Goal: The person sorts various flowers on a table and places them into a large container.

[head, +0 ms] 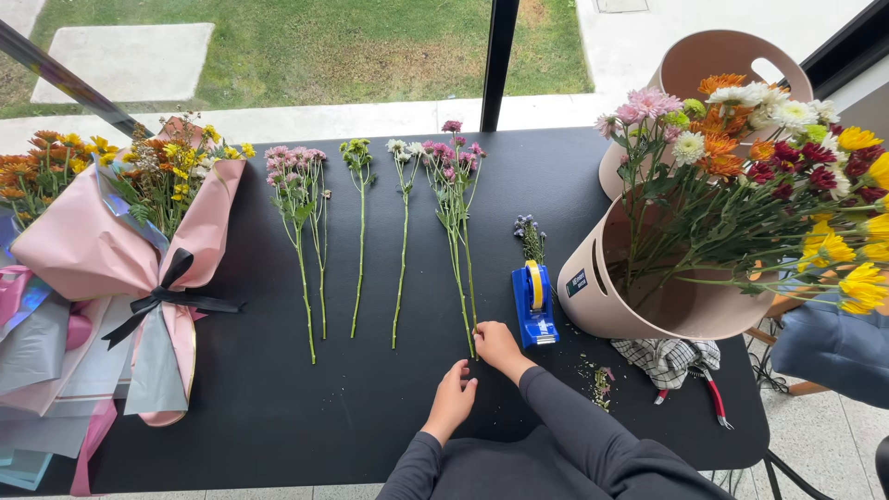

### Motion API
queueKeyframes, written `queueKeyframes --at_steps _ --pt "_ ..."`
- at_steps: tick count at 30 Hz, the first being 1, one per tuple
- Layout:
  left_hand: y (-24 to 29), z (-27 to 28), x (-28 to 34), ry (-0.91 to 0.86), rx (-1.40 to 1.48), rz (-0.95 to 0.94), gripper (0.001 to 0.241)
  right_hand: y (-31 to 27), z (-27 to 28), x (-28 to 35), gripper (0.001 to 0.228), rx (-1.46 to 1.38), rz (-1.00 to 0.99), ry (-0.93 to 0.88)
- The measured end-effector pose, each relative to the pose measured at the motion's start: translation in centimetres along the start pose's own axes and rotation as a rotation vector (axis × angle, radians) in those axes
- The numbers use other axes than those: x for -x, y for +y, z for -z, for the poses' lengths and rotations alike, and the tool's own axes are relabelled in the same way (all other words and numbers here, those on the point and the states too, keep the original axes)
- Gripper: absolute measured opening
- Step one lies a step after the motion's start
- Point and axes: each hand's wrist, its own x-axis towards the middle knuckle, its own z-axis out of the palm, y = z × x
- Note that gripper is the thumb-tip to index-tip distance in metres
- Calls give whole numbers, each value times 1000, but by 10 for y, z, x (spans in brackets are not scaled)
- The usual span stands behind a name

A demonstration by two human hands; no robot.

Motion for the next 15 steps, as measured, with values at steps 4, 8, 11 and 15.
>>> queueKeyframes --at_steps 4,8,11,15 --pt "-6 5 0 6 -2 13 51 10 -11 -18 24 45 10 23" --pt "-7 10 2 3 -2 36 46 0 -7 -18 16 35 -47 -17" --pt "-17 8 -3 19 6 32 45 0 -8 -18 15 28 -95 -42" --pt "-15 11 -3 24 17 46 44 -8 -4 -15 15 12 -131 -55"
